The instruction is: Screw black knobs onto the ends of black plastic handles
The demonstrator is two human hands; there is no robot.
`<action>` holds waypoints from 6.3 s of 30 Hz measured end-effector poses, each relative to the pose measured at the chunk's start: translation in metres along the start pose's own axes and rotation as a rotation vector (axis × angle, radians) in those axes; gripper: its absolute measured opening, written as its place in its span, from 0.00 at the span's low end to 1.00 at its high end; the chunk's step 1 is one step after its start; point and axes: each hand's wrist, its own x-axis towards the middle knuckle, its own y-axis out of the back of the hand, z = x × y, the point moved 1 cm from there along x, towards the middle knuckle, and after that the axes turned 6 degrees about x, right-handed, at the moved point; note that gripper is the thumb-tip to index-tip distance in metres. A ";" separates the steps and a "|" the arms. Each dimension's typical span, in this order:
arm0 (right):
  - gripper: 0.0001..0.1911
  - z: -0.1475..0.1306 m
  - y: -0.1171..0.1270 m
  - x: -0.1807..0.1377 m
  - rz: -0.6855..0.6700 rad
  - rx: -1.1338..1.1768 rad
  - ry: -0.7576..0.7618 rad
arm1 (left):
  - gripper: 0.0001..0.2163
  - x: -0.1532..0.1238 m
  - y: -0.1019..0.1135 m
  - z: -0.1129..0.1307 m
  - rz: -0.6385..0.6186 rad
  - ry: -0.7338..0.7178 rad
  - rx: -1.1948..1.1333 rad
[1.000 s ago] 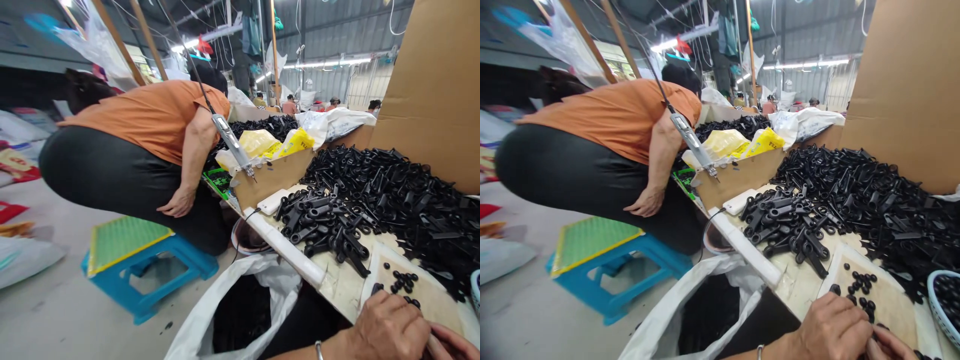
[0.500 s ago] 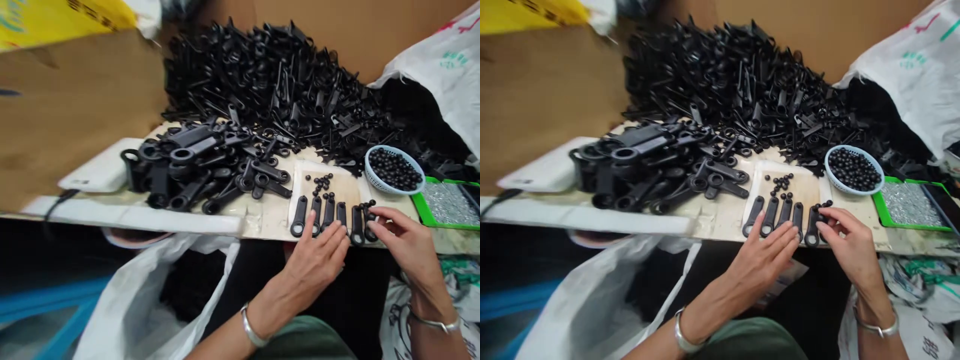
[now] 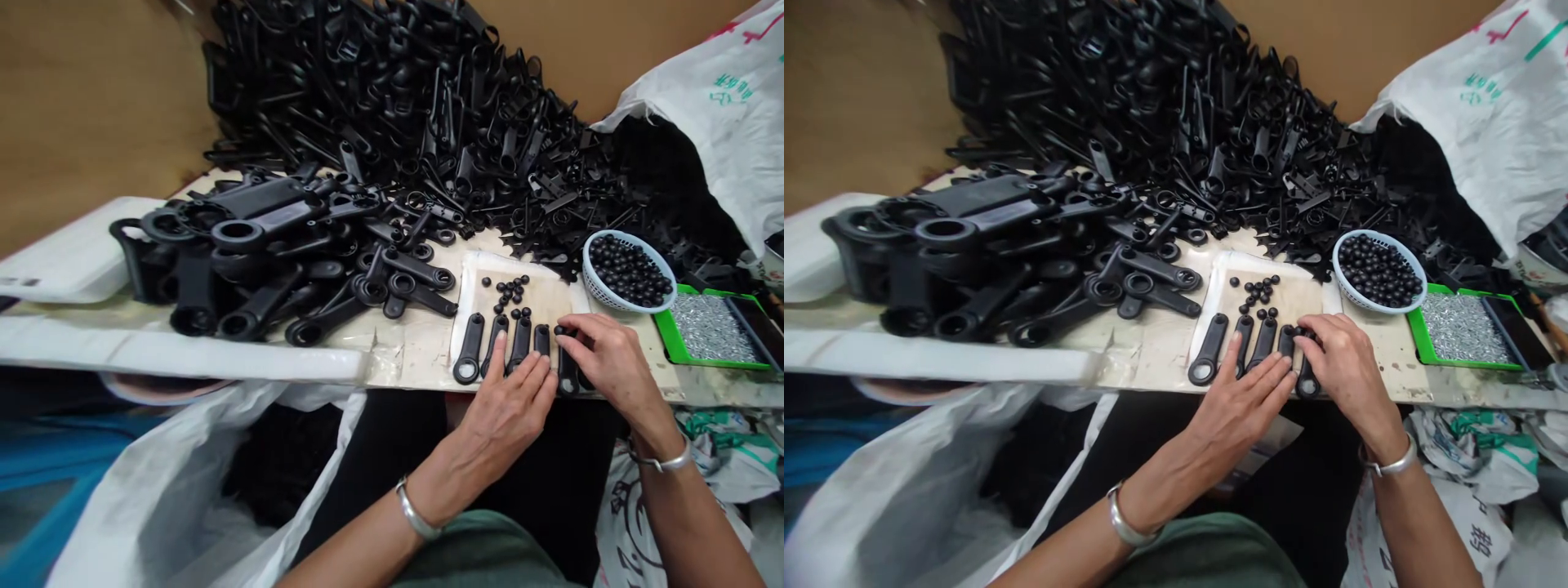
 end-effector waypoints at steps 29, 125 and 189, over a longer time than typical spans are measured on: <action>0.07 -0.018 0.000 0.025 -0.334 -0.510 0.300 | 0.15 -0.001 0.002 -0.005 -0.054 -0.044 -0.064; 0.06 -0.011 0.007 0.029 -0.415 -0.354 0.291 | 0.14 -0.001 -0.002 -0.006 -0.073 -0.024 -0.123; 0.18 0.013 0.005 0.019 -0.313 -0.151 0.302 | 0.15 0.000 0.005 -0.008 -0.078 -0.025 -0.177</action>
